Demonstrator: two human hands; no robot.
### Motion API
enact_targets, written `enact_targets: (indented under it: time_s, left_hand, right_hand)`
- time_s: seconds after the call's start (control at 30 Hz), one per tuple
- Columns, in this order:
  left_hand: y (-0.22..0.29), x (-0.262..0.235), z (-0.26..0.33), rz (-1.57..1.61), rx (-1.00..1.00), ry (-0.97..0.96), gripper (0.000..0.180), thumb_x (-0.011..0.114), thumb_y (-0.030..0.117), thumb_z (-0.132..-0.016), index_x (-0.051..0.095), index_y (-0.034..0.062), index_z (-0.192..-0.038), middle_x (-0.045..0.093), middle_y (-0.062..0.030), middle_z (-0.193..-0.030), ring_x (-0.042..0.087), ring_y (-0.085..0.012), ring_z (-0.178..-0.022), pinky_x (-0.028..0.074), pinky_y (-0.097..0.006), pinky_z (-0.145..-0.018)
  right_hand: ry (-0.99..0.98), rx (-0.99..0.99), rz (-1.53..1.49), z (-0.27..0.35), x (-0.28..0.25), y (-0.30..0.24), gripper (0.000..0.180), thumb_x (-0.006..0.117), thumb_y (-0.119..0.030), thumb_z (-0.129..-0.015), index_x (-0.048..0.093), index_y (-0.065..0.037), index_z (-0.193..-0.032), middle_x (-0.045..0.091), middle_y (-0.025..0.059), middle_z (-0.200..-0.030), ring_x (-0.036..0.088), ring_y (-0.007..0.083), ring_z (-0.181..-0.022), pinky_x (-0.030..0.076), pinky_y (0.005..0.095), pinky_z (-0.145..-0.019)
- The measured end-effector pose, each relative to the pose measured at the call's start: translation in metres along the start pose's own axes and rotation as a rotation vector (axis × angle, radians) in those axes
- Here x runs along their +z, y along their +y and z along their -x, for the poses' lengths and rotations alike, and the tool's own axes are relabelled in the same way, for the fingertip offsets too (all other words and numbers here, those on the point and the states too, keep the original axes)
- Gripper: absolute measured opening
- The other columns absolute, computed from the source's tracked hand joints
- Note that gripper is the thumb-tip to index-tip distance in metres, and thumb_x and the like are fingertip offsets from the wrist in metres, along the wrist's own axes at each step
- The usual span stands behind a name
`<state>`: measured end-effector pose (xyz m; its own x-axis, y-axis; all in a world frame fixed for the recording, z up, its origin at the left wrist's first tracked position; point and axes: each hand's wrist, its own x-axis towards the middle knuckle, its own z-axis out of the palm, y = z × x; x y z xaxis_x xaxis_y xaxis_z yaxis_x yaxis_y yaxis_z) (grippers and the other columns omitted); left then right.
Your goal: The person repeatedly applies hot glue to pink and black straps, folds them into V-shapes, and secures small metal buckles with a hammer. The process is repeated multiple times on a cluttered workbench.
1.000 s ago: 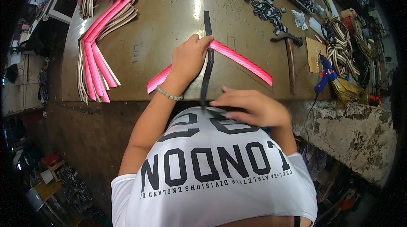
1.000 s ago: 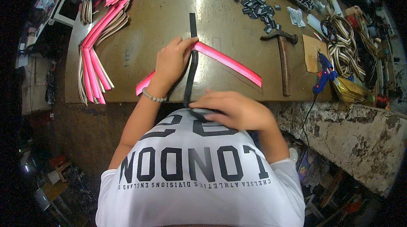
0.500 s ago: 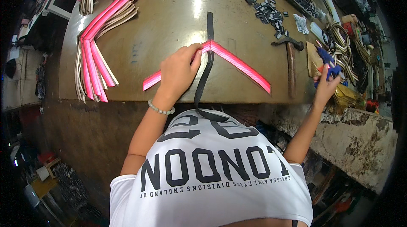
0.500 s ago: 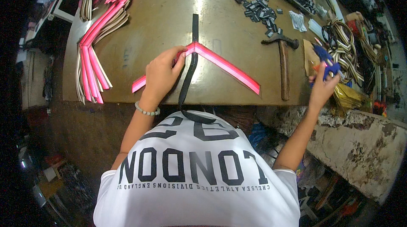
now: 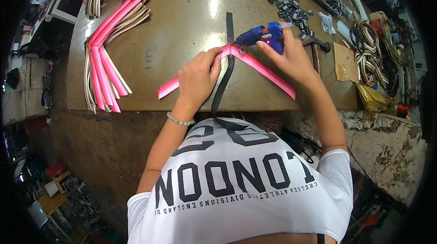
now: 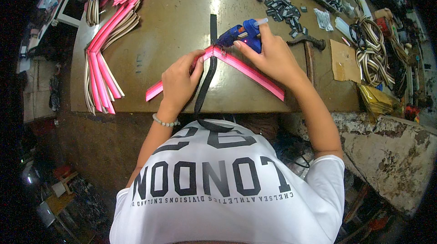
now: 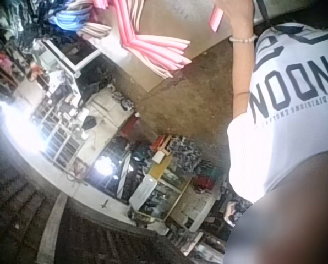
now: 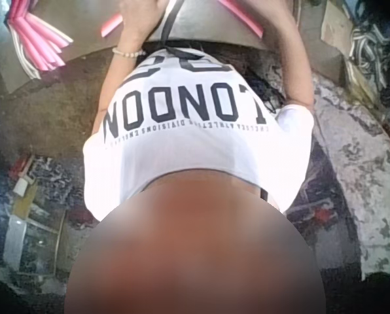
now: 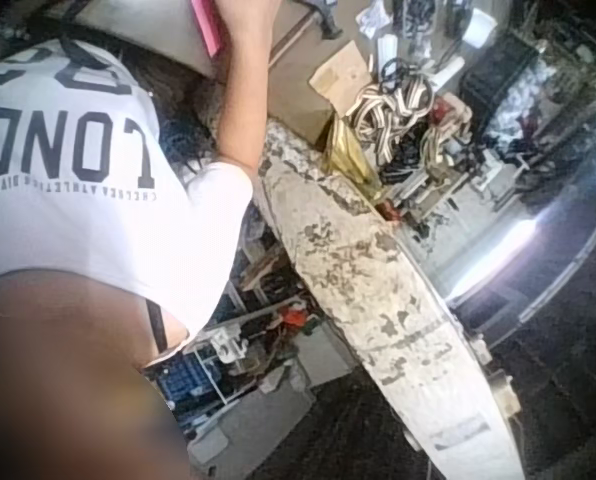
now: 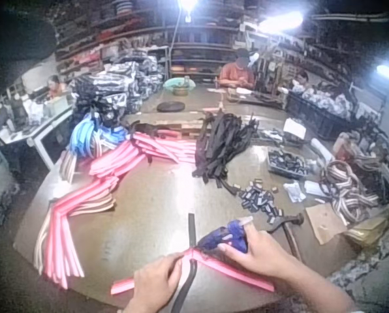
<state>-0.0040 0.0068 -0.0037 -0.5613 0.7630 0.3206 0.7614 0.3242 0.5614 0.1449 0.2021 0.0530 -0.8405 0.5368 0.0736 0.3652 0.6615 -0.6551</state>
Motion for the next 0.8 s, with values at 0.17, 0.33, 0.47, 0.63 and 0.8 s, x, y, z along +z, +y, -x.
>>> enact_targets:
  time_s: [0.17,0.33,0.47,0.63,0.8]
  left_hand:
    - [-0.001,0.001,-0.001,0.013,0.042,0.040,0.019,0.062,0.018,-0.091,0.065,0.0169,-0.109,0.066,-0.0075,-0.079,0.065,-0.0285,-0.068,0.049,-0.040,-0.057]
    - [0.000,0.000,0.000,0.017,0.020,0.024,0.023,0.061,0.017,-0.092,0.063,0.0156,-0.115,0.068,-0.0087,-0.084,0.066,-0.0287,-0.072,0.051,-0.040,-0.060]
    - [0.001,0.000,0.000,0.011,0.009,0.022,0.026,0.061,0.022,-0.094,0.065,0.0170,-0.119,0.070,-0.0094,-0.082,0.067,-0.0256,-0.070,0.050,-0.037,-0.061]
    - [0.002,-0.006,0.001,0.130,-0.109,-0.033,0.033,0.060,0.019,-0.094,0.059,0.0133,-0.127,0.066,-0.0102,-0.079,0.062,-0.0252,-0.063,0.049,-0.036,-0.059]
    - [0.010,-0.024,-0.001,0.543,-0.177,-0.007,0.043,0.053,0.021,-0.101,0.045,0.0073,-0.141,0.046,-0.0034,-0.065,0.042,-0.0125,-0.057,0.038,-0.028,-0.055]
  right_hand:
    - [0.023,-0.057,0.033,0.005,0.004,-0.008,0.053,0.067,-0.042,-0.091,0.046,0.000,-0.116,0.066,0.0228,-0.073,0.066,0.0418,-0.066,0.050,0.0464,-0.059]
    - [-0.075,-0.021,0.033,0.031,0.000,-0.018,0.050,0.067,-0.040,-0.091,0.046,-0.002,-0.117,0.067,0.0221,-0.073,0.065,0.0440,-0.064,0.050,0.0476,-0.058]
    - [-0.204,-0.072,-0.210,0.052,-0.013,-0.019,0.049,0.072,-0.035,-0.088,0.051,-0.005,-0.121,0.068,0.0172,-0.086,0.068,0.0286,-0.072,0.052,0.0355,-0.067]
    - [0.597,0.314,-0.378,0.086,-0.044,0.057,0.035,0.068,-0.032,-0.094,0.058,-0.006,-0.115,0.067,0.0051,-0.095,0.063,0.0106,-0.081,0.050,0.0245,-0.064]
    - [0.910,0.851,0.285,0.139,-0.078,0.114,0.054,0.050,-0.047,-0.100,0.052,0.004,-0.118,0.066,0.0272,-0.099,0.064,0.0456,-0.092,0.049,0.0482,-0.081]
